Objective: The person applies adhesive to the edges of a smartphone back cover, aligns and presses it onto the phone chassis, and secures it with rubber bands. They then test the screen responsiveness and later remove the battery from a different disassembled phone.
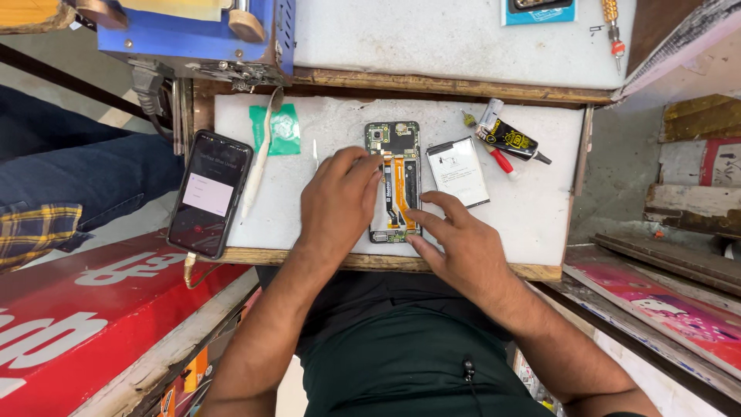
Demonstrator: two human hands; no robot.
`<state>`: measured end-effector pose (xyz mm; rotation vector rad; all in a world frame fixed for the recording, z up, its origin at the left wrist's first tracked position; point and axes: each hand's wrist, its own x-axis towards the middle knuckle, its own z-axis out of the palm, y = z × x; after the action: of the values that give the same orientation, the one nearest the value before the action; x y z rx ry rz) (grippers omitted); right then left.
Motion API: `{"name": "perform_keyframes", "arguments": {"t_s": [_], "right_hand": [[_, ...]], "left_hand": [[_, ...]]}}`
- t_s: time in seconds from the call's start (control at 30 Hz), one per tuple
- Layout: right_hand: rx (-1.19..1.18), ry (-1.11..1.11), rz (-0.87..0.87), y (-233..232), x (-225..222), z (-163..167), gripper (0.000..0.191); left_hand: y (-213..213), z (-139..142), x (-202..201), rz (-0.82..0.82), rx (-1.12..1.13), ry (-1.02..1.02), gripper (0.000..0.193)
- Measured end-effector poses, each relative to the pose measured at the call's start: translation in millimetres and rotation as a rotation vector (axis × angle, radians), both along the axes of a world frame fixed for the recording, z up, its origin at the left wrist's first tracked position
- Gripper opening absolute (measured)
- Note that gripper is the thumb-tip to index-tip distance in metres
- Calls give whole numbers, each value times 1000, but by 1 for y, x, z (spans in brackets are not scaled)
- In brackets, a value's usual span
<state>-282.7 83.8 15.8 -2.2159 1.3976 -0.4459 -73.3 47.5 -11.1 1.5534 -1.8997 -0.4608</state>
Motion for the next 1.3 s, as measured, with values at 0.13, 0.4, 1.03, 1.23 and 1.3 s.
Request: {"name": "perform_keyframes", "arguments": {"t_s": [0.13, 0.4, 1.03, 1.23, 1.3], "right_hand": [[-18, -17, -13, 3, -2, -8, 34], [-20, -52, -12, 5, -5, -15, 35], [-20, -40, -31, 3, -4, -15, 33], [-3, -59, -32, 4, -5, -17, 34], [14, -54, -30, 4, -5, -17, 34]], "left_hand": [[-11, -5, -10, -10, 17, -79, 23], [1, -14, -17, -100, -120, -325, 42], [-11, -6, -9, -275, -69, -484, 44], [-1, -20, -12, -70, -62, -137, 39], [4, -22, -15, -30, -97, -150, 35]]}}
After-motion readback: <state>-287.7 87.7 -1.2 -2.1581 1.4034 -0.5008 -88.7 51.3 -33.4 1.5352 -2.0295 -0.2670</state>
